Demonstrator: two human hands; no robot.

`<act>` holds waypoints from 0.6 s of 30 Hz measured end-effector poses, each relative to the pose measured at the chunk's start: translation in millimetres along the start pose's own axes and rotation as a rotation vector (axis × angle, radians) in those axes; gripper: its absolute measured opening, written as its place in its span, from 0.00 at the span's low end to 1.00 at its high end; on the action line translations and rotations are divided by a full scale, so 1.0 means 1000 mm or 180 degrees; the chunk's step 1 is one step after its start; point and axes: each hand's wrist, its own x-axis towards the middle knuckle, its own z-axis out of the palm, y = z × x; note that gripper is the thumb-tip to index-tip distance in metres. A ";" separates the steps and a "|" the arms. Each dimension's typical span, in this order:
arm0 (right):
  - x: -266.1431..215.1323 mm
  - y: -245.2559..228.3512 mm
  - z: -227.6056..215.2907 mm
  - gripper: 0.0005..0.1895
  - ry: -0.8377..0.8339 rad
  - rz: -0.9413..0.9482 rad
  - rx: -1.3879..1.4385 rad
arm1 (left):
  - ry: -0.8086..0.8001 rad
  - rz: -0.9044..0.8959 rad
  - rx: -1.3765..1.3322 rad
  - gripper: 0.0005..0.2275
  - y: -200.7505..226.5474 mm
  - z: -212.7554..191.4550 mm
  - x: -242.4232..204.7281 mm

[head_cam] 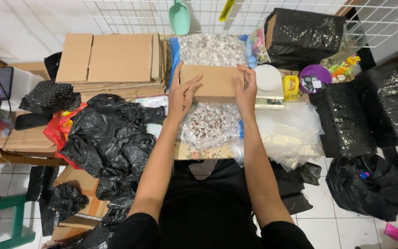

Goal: The person places a small black plastic bag into a cardboard box, closes the box, and seals it with tape. Then the person wraps the sealed box in black bubble wrap and secures the wrap with a utility knife.

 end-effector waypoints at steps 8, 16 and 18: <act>0.000 0.014 -0.001 0.12 0.0359 -0.0853 -0.1891 | -0.0485 0.0480 0.1894 0.21 0.017 0.015 0.000; -0.014 0.018 -0.007 0.19 -0.0147 -0.1152 -0.2196 | -0.0507 0.1015 0.2117 0.23 0.000 0.041 -0.022; -0.014 0.015 -0.004 0.20 -0.0163 -0.1249 -0.2174 | -0.0527 0.1012 0.2128 0.23 -0.005 0.047 -0.020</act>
